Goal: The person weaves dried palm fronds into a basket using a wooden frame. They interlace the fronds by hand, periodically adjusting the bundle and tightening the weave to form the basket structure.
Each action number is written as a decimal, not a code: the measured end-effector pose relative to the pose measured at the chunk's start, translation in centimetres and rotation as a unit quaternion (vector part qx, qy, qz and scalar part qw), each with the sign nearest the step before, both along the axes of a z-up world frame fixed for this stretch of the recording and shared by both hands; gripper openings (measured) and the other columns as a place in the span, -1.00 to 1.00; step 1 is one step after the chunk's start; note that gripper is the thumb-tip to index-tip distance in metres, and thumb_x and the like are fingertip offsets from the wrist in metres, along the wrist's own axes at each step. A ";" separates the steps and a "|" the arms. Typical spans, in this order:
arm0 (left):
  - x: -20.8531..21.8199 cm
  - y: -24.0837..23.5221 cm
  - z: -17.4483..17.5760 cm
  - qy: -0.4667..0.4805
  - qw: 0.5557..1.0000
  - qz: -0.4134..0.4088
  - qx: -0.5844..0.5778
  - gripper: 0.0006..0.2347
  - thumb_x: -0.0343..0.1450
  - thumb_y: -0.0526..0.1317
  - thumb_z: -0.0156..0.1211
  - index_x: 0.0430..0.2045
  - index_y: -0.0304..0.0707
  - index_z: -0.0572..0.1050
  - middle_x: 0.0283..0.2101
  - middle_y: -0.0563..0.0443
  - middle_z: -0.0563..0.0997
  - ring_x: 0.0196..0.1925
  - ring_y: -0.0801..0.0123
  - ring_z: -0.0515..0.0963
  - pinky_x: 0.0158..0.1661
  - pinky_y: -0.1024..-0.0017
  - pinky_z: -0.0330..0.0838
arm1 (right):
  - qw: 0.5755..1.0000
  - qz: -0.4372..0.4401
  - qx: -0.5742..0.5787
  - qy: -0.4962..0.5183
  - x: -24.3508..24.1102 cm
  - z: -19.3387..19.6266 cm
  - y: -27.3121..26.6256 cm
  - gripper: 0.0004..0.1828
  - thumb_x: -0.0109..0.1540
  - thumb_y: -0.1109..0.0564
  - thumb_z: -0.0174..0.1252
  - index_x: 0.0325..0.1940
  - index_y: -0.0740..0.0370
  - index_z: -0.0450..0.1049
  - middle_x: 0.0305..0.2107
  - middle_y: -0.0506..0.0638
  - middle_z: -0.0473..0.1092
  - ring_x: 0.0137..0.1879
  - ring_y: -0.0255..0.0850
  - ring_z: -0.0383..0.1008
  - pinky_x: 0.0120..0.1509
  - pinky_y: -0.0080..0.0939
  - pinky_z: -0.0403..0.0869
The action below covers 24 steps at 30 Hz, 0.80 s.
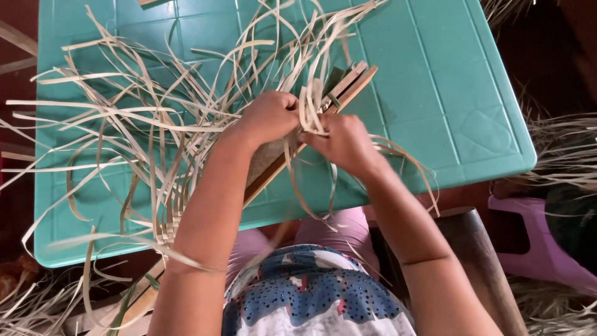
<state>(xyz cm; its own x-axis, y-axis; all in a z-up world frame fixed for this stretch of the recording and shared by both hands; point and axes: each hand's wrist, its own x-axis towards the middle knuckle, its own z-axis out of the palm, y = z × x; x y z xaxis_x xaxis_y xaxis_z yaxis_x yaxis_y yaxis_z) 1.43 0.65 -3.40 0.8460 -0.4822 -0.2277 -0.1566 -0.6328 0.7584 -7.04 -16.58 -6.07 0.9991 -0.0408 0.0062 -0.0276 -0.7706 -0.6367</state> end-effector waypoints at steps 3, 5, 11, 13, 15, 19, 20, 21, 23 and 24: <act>-0.2 0.0 0.0 -0.015 1.000 -0.011 0.021 -0.68 0.31 0.00 0.27 -0.79 -0.14 0.44 -0.67 -0.01 0.47 -0.49 0.09 0.55 -0.32 0.28 0.43 | 0.991 0.034 0.054 -0.115 -1.7 2.2 0.0 -0.54 0.13 -0.09 0.39 -0.46 0.38 0.43 -0.53 0.38 0.43 -0.27 0.43 0.50 -0.22 0.35 0.39; 0.3 -0.1 -0.4 -0.019 0.999 -0.014 0.025 -0.69 0.33 -0.02 0.22 -0.78 -0.18 0.42 -0.65 -0.05 0.49 -0.45 0.06 0.57 -0.30 0.25 0.43 | 0.973 0.019 0.184 -0.139 -3.0 3.8 -0.9 -0.70 0.13 0.02 0.44 -0.37 0.24 0.49 -0.53 0.14 0.46 -0.32 0.05 0.49 -0.21 0.02 0.44; 0.8 0.0 -1.1 -0.040 0.996 -0.035 0.069 -0.68 0.30 0.01 0.16 -0.67 -0.33 0.48 -0.47 -0.32 0.59 -0.20 -0.24 0.64 -0.19 0.03 0.48 | 0.986 0.004 0.134 -0.097 -2.9 1.3 -2.0 -0.67 0.25 -0.06 0.26 -0.21 0.29 0.47 -0.53 0.22 0.51 -0.33 0.09 0.60 -0.21 0.11 0.53; 0.6 -0.1 -1.5 -0.033 0.997 -0.028 0.067 -0.70 0.26 0.01 0.16 -0.71 -0.27 0.46 -0.50 -0.26 0.57 -0.24 -0.20 0.65 -0.21 0.06 0.48 | 0.991 0.016 -0.126 -0.028 -2.6 1.9 -0.7 -0.40 0.25 -0.33 0.17 -0.31 0.33 0.47 -0.56 0.34 0.50 -0.28 0.33 0.59 -0.18 0.40 0.47; 0.5 -0.1 -1.5 -0.046 0.999 -0.027 0.011 -0.67 0.34 -0.09 0.17 -0.85 -0.09 0.29 -0.77 0.08 0.27 -0.62 0.20 0.42 -0.45 0.30 0.36 | 0.987 0.010 -0.121 0.110 -2.3 3.0 0.1 -0.34 0.30 -0.38 -0.02 -0.24 0.32 0.50 -0.44 0.33 0.54 -0.12 0.38 0.57 0.02 0.41 0.46; 0.7 -0.2 -1.6 -0.056 0.998 -0.031 0.003 -0.66 0.34 -0.08 0.18 -0.85 -0.14 0.28 -0.76 0.00 0.29 -0.63 0.08 0.44 -0.48 0.24 0.34 | 0.996 -0.031 0.056 0.068 -2.1 1.9 0.5 -0.70 0.17 -0.19 0.26 -0.15 -0.06 0.68 -0.42 0.06 0.60 -0.09 0.16 0.60 0.04 0.18 0.53; 0.7 -0.1 -1.6 -0.062 0.997 -0.034 -0.002 -0.64 0.37 -0.09 0.16 -0.86 -0.09 0.25 -0.78 0.06 0.25 -0.65 0.18 0.40 -0.50 0.30 0.32 | 0.988 -0.034 0.141 0.047 -2.0 1.2 0.5 -0.80 0.16 -0.07 0.29 -0.20 -0.01 0.66 -0.50 -0.02 0.56 -0.23 -0.05 0.57 -0.03 -0.02 0.54; 0.6 -0.1 -1.6 -0.068 0.997 -0.038 -0.007 -0.62 0.40 -0.09 0.14 -0.87 -0.05 0.21 -0.79 0.11 0.21 -0.68 0.28 0.35 -0.51 0.37 0.29 | 0.973 -0.036 0.225 0.026 -1.9 0.4 0.5 -0.88 0.15 0.06 0.33 -0.25 0.04 0.64 -0.57 -0.09 0.52 -0.37 -0.27 0.54 -0.11 -0.21 0.54; 0.9 -0.2 -2.1 -0.071 0.997 -0.036 -0.016 -0.63 0.38 -0.10 0.15 -0.87 -0.06 0.21 -0.80 0.10 0.21 -0.69 0.26 0.36 -0.52 0.36 0.29 | 0.974 -0.047 0.219 0.034 -2.0 -2.0 -0.8 -0.86 0.14 0.06 0.32 -0.23 0.04 0.63 -0.61 -0.09 0.51 -0.39 -0.28 0.57 -0.15 -0.23 0.56; 1.0 -0.2 -2.4 -0.073 0.996 -0.039 -0.018 -0.63 0.37 -0.11 0.16 -0.87 -0.07 0.22 -0.80 0.10 0.22 -0.70 0.24 0.36 -0.53 0.35 0.29 | 0.973 -0.062 0.220 0.041 -2.1 -3.3 -1.4 -0.84 0.14 0.07 0.30 -0.20 0.05 0.62 -0.65 -0.08 0.50 -0.41 -0.28 0.61 -0.20 -0.25 0.58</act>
<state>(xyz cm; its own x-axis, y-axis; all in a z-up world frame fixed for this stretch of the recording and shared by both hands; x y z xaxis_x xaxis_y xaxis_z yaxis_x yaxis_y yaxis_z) 2.42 0.49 -5.80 0.8278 -0.5543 -0.0864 -0.3147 -0.5864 0.7464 -9.14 -18.01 -9.37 0.9829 -0.1413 -0.1179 -0.1666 -0.4108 -0.8964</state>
